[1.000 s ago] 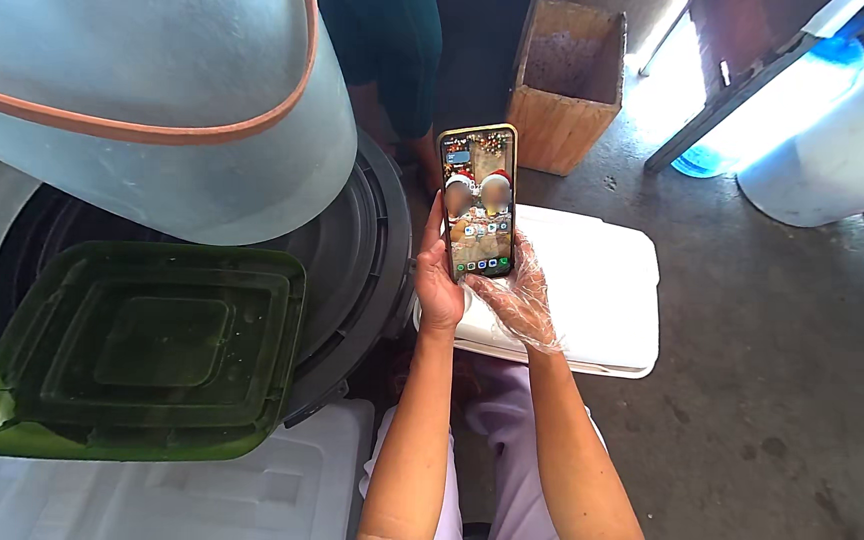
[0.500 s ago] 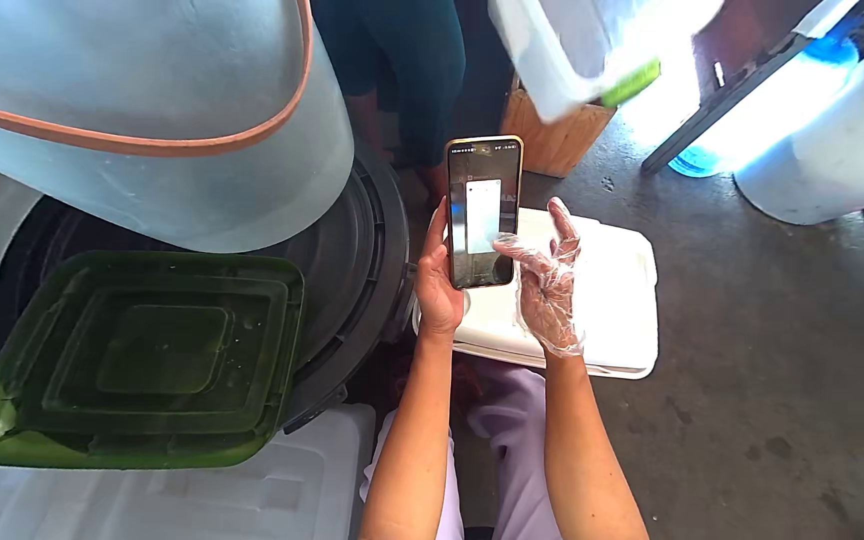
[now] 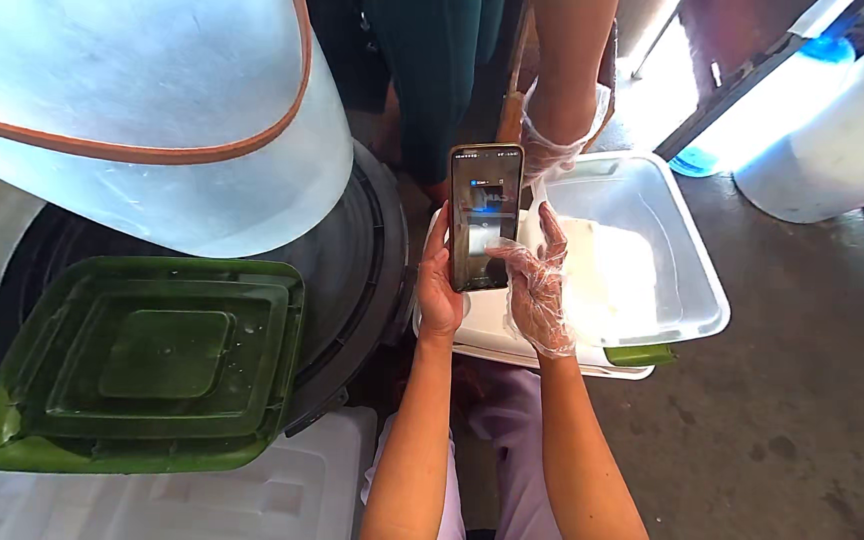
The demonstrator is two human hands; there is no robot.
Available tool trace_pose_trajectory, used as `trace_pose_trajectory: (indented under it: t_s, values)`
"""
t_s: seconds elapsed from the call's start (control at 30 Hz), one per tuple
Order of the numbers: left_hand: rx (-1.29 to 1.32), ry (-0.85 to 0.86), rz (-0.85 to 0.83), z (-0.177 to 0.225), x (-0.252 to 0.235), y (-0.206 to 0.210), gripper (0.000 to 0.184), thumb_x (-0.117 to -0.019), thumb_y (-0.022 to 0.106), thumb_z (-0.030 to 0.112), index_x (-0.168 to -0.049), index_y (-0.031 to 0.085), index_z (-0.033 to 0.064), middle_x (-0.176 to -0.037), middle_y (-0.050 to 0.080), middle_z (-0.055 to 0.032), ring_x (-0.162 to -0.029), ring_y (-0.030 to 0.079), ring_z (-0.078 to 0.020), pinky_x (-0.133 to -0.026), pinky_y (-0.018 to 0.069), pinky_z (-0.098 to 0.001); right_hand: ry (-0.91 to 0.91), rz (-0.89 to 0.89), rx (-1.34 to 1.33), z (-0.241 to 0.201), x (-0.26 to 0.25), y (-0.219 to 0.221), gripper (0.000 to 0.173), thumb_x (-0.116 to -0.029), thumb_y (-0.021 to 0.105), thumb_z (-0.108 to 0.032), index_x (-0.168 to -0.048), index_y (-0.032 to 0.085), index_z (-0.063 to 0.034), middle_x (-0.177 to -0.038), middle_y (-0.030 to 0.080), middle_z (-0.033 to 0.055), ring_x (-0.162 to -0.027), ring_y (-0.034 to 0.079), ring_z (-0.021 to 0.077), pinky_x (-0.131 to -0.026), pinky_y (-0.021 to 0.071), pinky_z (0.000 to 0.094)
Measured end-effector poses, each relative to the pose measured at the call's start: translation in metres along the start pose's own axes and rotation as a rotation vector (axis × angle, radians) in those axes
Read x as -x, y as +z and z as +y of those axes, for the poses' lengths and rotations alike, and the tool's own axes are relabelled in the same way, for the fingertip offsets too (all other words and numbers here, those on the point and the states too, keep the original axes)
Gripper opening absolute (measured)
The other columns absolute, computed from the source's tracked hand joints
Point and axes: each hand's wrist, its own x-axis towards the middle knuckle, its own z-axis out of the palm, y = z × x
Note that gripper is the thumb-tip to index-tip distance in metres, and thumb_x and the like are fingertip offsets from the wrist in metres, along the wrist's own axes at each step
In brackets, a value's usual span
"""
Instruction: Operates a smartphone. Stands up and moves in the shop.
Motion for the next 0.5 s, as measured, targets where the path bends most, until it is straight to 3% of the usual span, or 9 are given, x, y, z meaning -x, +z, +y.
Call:
trace_pose_trajectory:
  t_s: [0.07,0.13,0.2,0.27,0.4,0.5]
  values:
    - [0.010,-0.004,-0.002,-0.0003,-0.0002,-0.0005,0.061,-0.1047,0.023,0.041,-0.162,0.026,0.0221,-0.156,0.044,-0.0012,-0.129,0.055,-0.0119,-0.102,0.0505,-0.0333,0.036,-0.024,0.045,-0.0038,-0.0003,0.0013,0.041,-0.0977,0.049,-0.004,-0.131,0.069,-0.0158,-0.162,0.023,0.0310,-0.153,0.023,0.0413,-0.121,0.0293,0.0481]
    - [0.019,-0.003,0.013,-0.0002,-0.0003,-0.0004,0.060,-0.1040,0.027,0.041,-0.161,0.029,0.0221,-0.157,0.042,0.0001,-0.130,0.054,-0.0112,-0.102,0.0506,-0.0328,0.043,-0.045,0.031,-0.0047,-0.0008,0.0013,0.048,-0.1014,0.047,-0.009,-0.149,0.055,-0.0152,-0.166,0.019,0.0269,-0.155,0.021,0.0386,-0.123,0.0281,0.0462]
    - [0.015,0.010,0.011,0.0003,-0.0005,-0.0004,0.060,-0.1034,0.026,0.038,-0.161,0.030,0.0222,-0.158,0.040,0.0007,-0.131,0.054,-0.0114,-0.103,0.0503,-0.0337,0.046,-0.050,-0.012,-0.0028,-0.0008,0.0014,0.052,-0.1033,0.045,-0.013,-0.155,0.045,-0.0106,-0.168,0.017,0.0241,-0.156,0.018,0.0344,-0.125,0.0244,0.0427]
    - [0.007,0.029,-0.008,-0.0001,-0.0013,-0.0012,0.060,-0.1035,0.025,0.036,-0.162,0.028,0.0212,-0.159,0.040,0.0002,-0.131,0.053,-0.0115,-0.103,0.0501,-0.0340,0.053,-0.052,-0.056,-0.0018,-0.0016,0.0001,0.053,-0.1026,0.044,-0.012,-0.156,0.042,-0.0069,-0.167,0.020,0.0224,-0.156,0.020,0.0323,-0.125,0.0242,0.0405]
    - [0.039,0.000,0.008,0.0006,-0.0012,-0.0016,0.062,-0.1015,0.033,0.036,-0.162,0.026,0.0213,-0.156,0.043,0.0002,-0.129,0.055,-0.0102,-0.103,0.0503,-0.0324,0.193,-0.052,-0.292,-0.0101,-0.0029,-0.0048,0.053,-0.1021,0.041,-0.004,-0.154,0.036,0.0037,-0.159,0.040,0.0180,-0.142,0.047,0.0169,-0.114,0.0409,0.0281]
    - [0.077,-0.030,0.038,0.0015,-0.0016,-0.0021,0.065,-0.0980,0.039,0.031,-0.161,0.028,0.0234,-0.150,0.050,0.0010,-0.122,0.059,-0.0090,-0.098,0.0532,-0.0315,0.334,-0.036,-0.439,-0.0113,-0.0033,-0.0079,0.057,-0.1017,0.039,-0.002,-0.158,0.030,-0.0036,-0.144,0.057,0.0114,-0.125,0.059,0.0082,-0.105,0.0484,0.0261]
